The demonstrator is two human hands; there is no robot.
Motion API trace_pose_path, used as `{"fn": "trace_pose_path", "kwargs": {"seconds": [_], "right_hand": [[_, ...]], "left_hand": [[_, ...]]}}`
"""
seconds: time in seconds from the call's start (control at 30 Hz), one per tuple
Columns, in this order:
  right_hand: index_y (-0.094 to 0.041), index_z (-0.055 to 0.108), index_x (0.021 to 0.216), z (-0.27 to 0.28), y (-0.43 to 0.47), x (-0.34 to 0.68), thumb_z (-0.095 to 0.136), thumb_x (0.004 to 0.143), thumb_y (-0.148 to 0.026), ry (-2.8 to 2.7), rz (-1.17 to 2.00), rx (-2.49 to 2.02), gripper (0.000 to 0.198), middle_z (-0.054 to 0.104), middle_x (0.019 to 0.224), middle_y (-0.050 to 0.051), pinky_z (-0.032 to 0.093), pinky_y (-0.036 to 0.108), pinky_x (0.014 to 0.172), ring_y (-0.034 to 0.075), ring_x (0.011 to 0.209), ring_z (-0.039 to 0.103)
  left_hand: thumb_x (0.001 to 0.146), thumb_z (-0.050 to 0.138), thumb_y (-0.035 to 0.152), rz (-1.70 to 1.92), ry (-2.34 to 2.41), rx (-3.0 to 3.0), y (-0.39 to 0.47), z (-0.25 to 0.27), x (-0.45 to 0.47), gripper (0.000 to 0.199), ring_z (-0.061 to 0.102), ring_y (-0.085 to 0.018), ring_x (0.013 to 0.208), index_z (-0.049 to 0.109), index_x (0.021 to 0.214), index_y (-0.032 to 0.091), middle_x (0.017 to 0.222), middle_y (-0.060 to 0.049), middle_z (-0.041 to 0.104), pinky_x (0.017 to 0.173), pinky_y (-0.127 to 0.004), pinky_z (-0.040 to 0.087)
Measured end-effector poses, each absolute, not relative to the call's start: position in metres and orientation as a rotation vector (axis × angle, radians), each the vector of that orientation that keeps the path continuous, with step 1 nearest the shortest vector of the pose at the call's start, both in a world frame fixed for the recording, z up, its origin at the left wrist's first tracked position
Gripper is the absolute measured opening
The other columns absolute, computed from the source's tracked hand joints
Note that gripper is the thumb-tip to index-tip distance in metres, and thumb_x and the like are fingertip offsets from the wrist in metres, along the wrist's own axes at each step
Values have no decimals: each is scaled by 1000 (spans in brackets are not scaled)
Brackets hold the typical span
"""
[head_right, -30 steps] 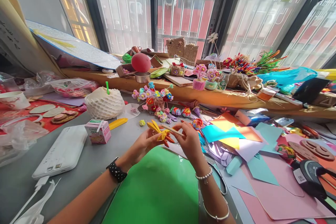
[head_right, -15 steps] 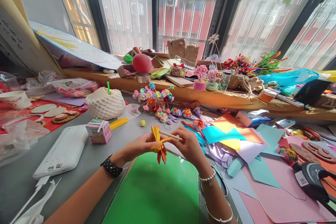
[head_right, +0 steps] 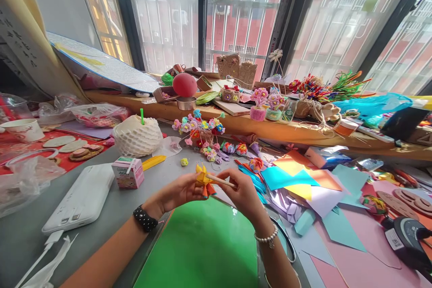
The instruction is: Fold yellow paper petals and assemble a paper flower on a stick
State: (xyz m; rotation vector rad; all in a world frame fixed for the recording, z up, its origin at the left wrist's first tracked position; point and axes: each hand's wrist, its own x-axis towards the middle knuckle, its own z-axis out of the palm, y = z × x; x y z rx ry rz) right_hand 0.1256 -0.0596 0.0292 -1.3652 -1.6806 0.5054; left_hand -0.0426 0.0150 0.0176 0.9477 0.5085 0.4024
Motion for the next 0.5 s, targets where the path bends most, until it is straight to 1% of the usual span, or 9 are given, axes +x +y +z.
{"fn": "trace_pose_path", "kwargs": {"seconds": [0.07,0.13,0.17,0.23,0.27,0.3,0.33,0.4,0.5], "right_hand": [[-17,56,86,27,-58,125,49,75,-36,-1620,515,-1388,23,59,75,3,40,21,49,12,61,52],[-17,53,91,26,-57,125,48,75,-37,-1577,534,-1397,26,58,74,3,38,20,44,11,56,51],[-17,52,92,26,-57,125,47,75,-37,-1561,539,-1404,27,58,74,2,38,20,44,11,56,52],[-17,52,89,26,-56,124,47,75,-37,-1521,523,-1427,25,58,72,2,39,20,45,12,58,53],[-17,52,87,26,-56,123,47,75,-37,-1500,511,-1444,24,59,70,2,40,20,46,12,58,54],[-16,52,85,27,-56,123,47,75,-37,-1479,499,-1463,23,59,68,2,40,21,46,13,58,54],[-16,52,83,27,-55,122,47,75,-37,-1463,491,-1476,23,59,67,2,40,21,46,13,58,54],[-16,52,81,26,-55,121,47,75,-36,-1448,495,-1476,22,59,66,3,41,22,48,13,58,55],[-16,55,79,24,-54,120,48,75,-37,-1451,522,-1445,22,62,69,4,43,23,51,14,60,56]], "left_hand": [[74,52,36,485,543,893,15,16,-40,31,61,-14,69,52,95,13,78,-6,63,73,-27,45],[74,53,33,542,543,929,16,14,-38,35,62,-16,73,47,104,15,81,-6,62,74,-29,45],[74,54,32,572,553,977,16,13,-37,42,62,-16,74,41,111,17,84,-7,62,74,-30,45],[72,56,32,642,609,1119,16,9,-35,63,62,-17,74,24,124,19,91,-9,60,74,-31,44],[70,58,32,677,652,1214,16,6,-34,72,61,-17,74,17,127,19,95,-11,59,74,-32,44],[68,60,33,708,687,1318,16,3,-33,77,61,-17,75,13,128,19,99,-12,57,74,-33,44],[66,61,34,727,714,1434,15,0,-32,79,59,-18,78,15,128,20,104,-13,54,73,-33,44],[64,62,37,783,750,1656,14,-6,-30,71,55,-20,87,27,124,20,111,-14,48,74,-34,44],[66,59,40,927,798,1929,10,-11,-29,56,49,-21,94,41,115,22,111,-10,46,76,-35,43]]}}
